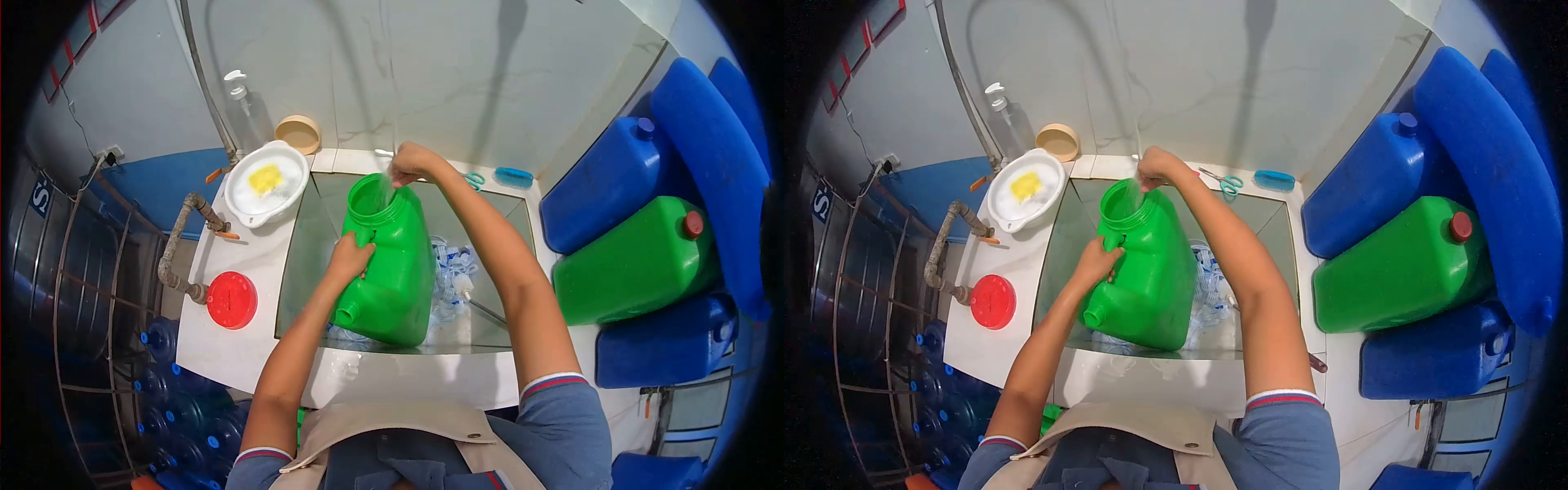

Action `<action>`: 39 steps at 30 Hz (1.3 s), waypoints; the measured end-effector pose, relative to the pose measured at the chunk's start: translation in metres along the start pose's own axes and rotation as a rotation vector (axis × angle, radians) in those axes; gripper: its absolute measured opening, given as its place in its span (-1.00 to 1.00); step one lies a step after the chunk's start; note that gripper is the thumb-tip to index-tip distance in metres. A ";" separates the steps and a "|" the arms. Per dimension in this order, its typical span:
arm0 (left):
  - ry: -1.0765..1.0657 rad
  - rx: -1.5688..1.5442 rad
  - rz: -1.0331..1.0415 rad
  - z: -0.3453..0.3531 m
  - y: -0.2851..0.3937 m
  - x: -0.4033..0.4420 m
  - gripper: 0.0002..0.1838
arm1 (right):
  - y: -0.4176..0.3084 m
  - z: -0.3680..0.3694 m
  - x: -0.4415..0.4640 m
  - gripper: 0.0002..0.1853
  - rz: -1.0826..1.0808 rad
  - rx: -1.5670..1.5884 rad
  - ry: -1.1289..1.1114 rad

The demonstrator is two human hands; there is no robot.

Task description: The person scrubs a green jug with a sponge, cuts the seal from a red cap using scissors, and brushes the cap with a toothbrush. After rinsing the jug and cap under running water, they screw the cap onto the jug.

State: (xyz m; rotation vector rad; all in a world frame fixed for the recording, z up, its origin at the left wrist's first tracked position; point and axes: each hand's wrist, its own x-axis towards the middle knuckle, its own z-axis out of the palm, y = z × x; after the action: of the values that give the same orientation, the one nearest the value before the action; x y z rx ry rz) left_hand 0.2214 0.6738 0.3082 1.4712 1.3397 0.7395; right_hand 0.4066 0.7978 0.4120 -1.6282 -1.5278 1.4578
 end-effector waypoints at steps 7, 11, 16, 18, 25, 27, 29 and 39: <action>0.053 -0.066 -0.039 -0.012 -0.010 -0.013 -0.70 | -0.023 -0.006 -0.006 -0.89 0.086 -0.181 -0.045; -0.038 0.093 0.022 -0.024 -0.007 -0.006 -0.68 | -0.028 -0.008 -0.006 -0.91 0.096 -0.078 -0.098; -0.133 0.288 0.462 -0.031 -0.020 0.039 -0.62 | -0.032 -0.009 -0.007 -0.90 0.113 -0.041 -0.110; 0.006 0.674 0.340 -0.022 -0.003 0.049 -0.54 | -0.037 -0.008 -0.011 -0.89 0.128 -0.033 -0.116; 0.113 0.528 0.668 0.003 0.020 0.089 -0.46 | -0.039 -0.007 -0.009 -0.88 0.072 0.052 -0.096; -0.146 0.398 0.585 -0.002 0.031 0.098 -0.47 | -0.038 -0.007 -0.007 -0.88 0.063 0.096 -0.110; -0.202 0.417 0.525 -0.007 0.040 0.098 -0.49 | -0.038 -0.007 -0.008 -0.88 0.023 0.051 -0.115; -0.226 0.549 0.322 -0.008 0.026 0.050 -0.43 | -0.027 -0.010 -0.005 -0.89 -0.036 -0.116 0.013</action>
State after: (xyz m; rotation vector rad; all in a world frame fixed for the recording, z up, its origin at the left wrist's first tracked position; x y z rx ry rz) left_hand 0.2342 0.7258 0.3263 2.1738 1.1941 0.3922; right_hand 0.4053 0.8039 0.4410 -1.6639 -1.6534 1.3603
